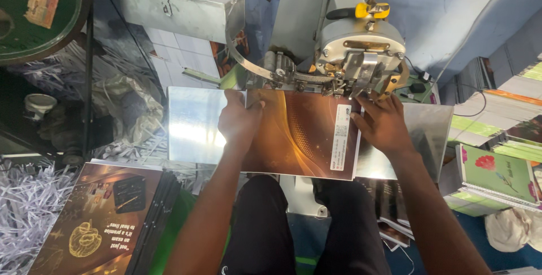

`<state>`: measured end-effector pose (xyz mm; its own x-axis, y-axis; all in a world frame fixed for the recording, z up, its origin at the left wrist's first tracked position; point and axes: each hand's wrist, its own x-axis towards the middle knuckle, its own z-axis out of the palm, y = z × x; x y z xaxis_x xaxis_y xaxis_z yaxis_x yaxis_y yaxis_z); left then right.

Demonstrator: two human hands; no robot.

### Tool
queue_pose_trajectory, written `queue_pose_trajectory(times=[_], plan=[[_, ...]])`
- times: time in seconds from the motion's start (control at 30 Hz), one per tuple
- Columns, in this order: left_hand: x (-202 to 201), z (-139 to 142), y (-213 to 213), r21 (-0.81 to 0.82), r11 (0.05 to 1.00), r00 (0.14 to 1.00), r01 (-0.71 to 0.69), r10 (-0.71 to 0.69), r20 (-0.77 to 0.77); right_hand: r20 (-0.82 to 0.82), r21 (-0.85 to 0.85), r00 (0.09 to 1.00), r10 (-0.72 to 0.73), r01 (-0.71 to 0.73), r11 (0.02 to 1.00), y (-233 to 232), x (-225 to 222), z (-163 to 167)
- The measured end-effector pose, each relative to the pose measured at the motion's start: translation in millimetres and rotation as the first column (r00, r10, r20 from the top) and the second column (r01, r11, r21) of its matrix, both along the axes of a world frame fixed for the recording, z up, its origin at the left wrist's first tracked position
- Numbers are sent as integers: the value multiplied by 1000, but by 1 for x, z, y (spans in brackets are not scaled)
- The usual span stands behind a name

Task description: The person repeatedly picks up brown-covered notebooks, places them on a metal binding machine, and presses the machine to bind the spine. After each binding, the notebook is moved to a growing stack on the right. The process is repeated for several identical notebooks.

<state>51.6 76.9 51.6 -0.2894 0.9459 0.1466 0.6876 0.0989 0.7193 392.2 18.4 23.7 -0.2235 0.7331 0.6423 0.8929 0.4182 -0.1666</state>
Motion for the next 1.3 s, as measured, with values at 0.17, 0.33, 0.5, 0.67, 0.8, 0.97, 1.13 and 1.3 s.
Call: queue_pose_trajectory(times=[0.17,0.33,0.5,0.67,0.8,0.97,1.13,1.3], plan=[[1,-6,-6,86,988,936,132,-96,-338,-42,-35,999,1,-3,999,-2,-3,7],[3,-10,-8,101,986,884,131,-71,-463,-62,-56,998,-4,0,998,-5,-5,11],[2,-11,-8,111,984,902,137,-78,-425,-72,-74,997,2,-8,997,-5,-5,15],[1,-10,-5,37,991,916,125,-101,-389,-55,-64,999,2,-6,998,-4,-5,18],[0,-9,-4,32,989,915,144,-120,-385,-62,-102,998,-6,0,995,-3,-4,20],[-1,-11,-4,34,990,921,138,-116,-371,-50,-61,999,14,-17,998,-3,-5,21],[-1,-19,-1,80,987,922,142,-102,-374,-58,-63,998,23,-27,998,-4,-6,24],[-3,-33,-5,196,965,917,176,-88,-389,-56,-47,998,13,-15,999,-4,-7,26]])
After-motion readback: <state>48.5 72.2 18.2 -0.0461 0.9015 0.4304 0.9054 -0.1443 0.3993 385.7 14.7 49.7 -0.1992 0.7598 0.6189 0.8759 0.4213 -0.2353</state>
